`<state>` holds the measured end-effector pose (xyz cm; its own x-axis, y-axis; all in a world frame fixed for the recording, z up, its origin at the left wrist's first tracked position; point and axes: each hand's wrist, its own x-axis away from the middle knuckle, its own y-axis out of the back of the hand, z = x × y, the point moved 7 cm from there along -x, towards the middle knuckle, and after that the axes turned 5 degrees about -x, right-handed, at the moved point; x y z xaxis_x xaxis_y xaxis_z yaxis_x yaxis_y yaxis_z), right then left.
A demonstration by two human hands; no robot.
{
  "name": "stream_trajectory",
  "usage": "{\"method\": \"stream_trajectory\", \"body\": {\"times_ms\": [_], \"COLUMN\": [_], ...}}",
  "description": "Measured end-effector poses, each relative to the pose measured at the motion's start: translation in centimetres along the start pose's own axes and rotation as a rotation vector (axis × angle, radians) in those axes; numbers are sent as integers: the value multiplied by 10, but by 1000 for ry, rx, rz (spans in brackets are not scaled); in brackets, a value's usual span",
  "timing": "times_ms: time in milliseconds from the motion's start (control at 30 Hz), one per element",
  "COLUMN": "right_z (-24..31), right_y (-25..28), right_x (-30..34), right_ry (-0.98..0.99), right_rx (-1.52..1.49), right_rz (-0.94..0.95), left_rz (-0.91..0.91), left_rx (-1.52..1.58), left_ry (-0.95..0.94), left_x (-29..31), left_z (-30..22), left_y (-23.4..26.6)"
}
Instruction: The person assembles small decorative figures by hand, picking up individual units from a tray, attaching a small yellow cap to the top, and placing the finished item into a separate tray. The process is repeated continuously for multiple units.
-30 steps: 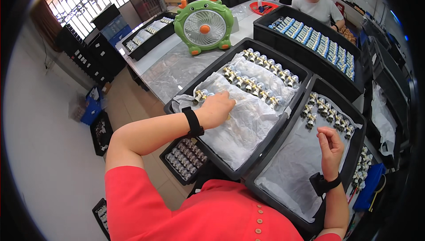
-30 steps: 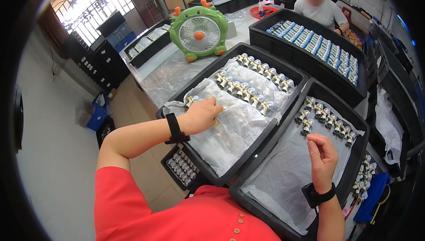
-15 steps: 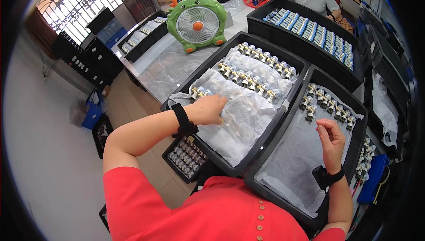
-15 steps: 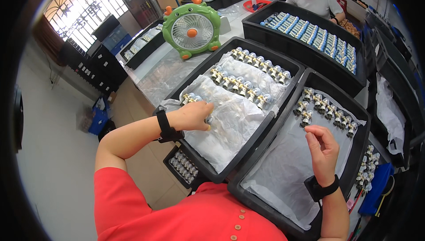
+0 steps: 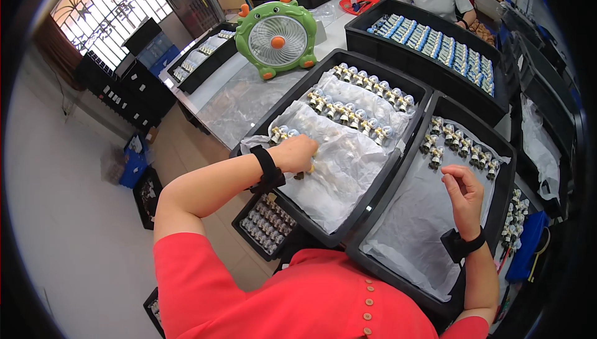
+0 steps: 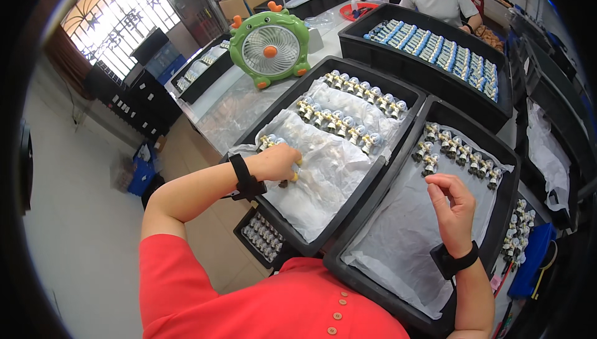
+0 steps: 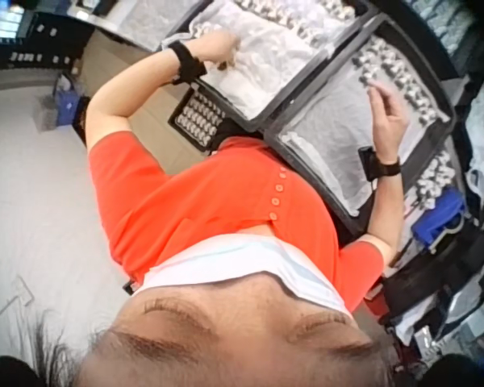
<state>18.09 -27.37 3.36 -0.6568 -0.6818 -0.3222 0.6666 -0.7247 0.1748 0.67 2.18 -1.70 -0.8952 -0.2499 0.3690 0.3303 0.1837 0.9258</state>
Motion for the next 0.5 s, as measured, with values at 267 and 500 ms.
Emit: {"method": "stream_trajectory", "body": {"times_ms": [267,500], "right_z": [5,5], "right_y": [1,1], "right_x": [0,-1], "right_ry": [-11,-13], "right_rx": [14,37], "right_rz": [11,4], "left_rz": [104,-157], "left_rx": [-59,37], "left_ry": [26,22], "left_x": [1,3], "left_z": [-6,-9], "left_y": [-7,29]}}
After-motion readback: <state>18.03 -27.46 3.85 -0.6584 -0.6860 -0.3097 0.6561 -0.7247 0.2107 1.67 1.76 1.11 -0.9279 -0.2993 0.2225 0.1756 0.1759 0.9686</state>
